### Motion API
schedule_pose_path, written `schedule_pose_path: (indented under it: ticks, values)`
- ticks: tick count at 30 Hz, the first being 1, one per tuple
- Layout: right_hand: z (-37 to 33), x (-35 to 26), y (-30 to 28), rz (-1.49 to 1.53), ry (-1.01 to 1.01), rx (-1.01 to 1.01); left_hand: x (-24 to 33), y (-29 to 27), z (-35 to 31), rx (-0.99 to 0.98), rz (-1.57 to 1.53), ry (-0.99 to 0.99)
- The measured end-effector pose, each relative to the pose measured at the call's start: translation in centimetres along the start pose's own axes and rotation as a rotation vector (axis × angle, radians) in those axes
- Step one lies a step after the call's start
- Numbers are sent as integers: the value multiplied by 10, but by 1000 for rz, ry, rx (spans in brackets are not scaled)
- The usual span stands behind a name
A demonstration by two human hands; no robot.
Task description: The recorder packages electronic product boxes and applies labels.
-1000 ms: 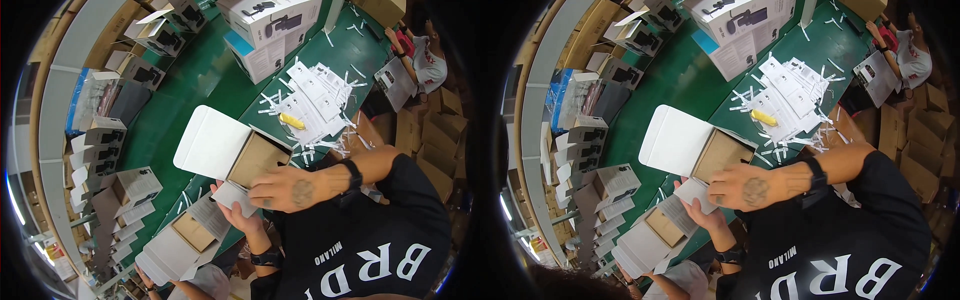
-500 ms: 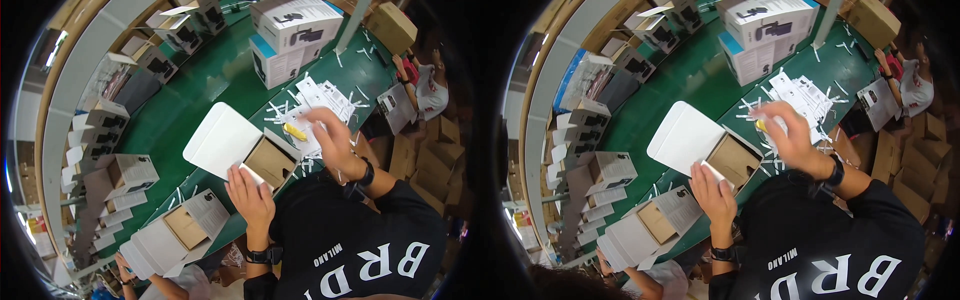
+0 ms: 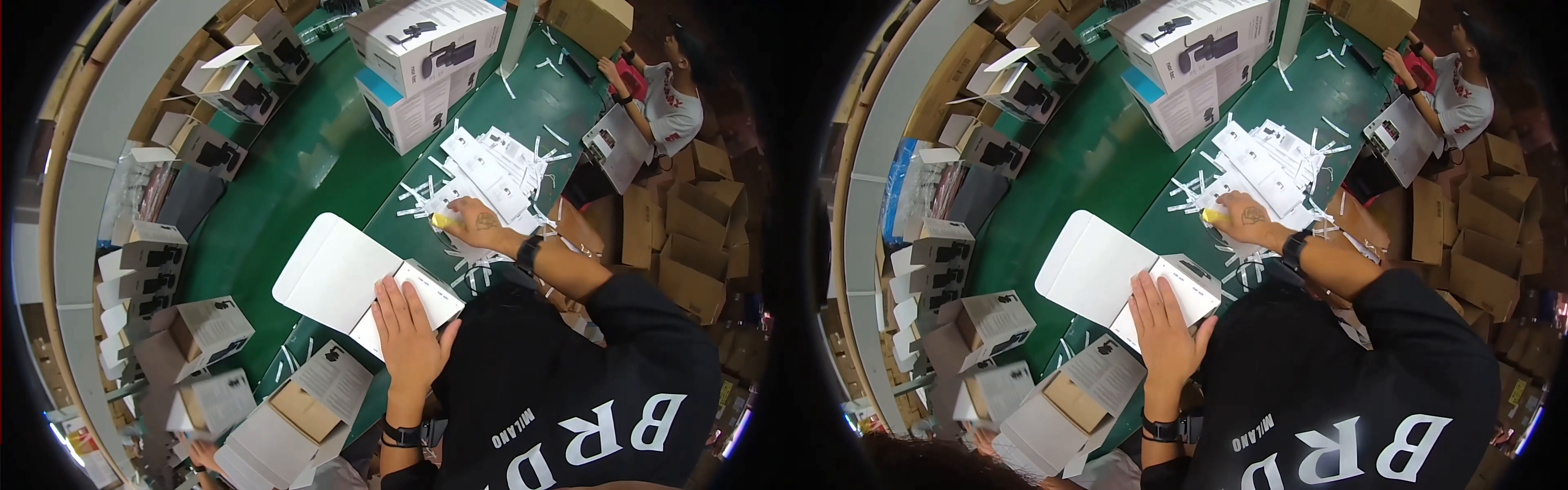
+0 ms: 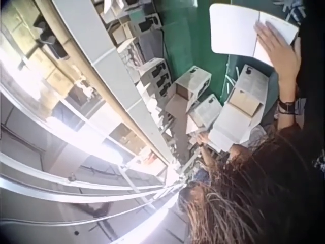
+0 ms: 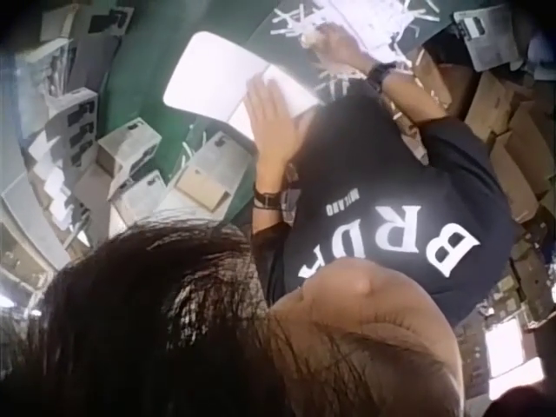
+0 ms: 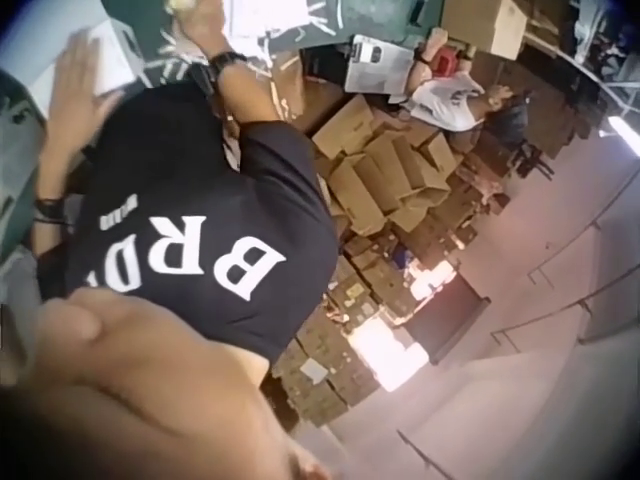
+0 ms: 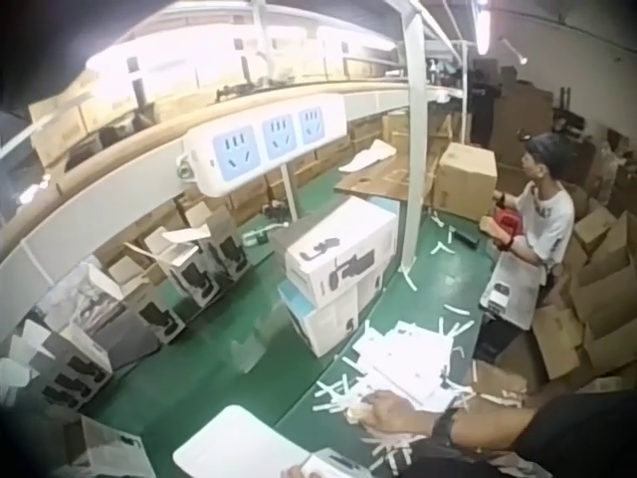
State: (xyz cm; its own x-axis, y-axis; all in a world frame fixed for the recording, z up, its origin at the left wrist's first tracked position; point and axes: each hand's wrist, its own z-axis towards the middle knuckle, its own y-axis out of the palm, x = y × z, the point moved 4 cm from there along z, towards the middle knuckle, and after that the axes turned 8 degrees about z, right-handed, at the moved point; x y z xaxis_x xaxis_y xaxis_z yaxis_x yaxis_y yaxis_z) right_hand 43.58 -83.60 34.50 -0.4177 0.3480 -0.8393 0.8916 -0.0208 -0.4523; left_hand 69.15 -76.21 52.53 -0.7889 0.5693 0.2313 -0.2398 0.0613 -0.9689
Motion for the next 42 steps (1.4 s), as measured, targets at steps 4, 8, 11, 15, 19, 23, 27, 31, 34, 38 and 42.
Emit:
schedule_pose_path:
  ticks: [4, 8, 11, 15, 19, 23, 27, 31, 34, 38, 42]
  values:
    - [10, 14, 8, -623, -342, -59, -3, -7, -8, 1, -22, 31]
    - [4, -2, 5, -116, -140, -194, -5, -9, -8, 40, -68, 27]
    - [-45, -68, -18, 353, -86, -276, -13, -6, -11, 81, -111, 2]
    - [-87, -150, -45, 122, -467, -276, -15, -7, -11, 129, -165, 27]
    - [-89, -160, -38, -126, -648, -280, -16, -5, -12, 131, -162, 29]
    - [-81, -152, -36, -124, -627, -348, -15, -5, -12, 109, -178, 12]
    - [-70, -144, -37, -44, -542, -438, -16, -6, -9, 77, -193, -16]
    - [-72, -140, -28, 32, -467, -472, -18, -4, -9, 51, -197, -37]
    - [-71, -138, -25, 62, -428, -481, -18, -2, -9, 29, -197, -40]
    - [-69, -136, -23, 73, -373, -513, -17, -1, -9, 37, -237, -72]
    - [-68, -134, -21, 96, -346, -521, -20, 0, -9, 86, -278, -90]
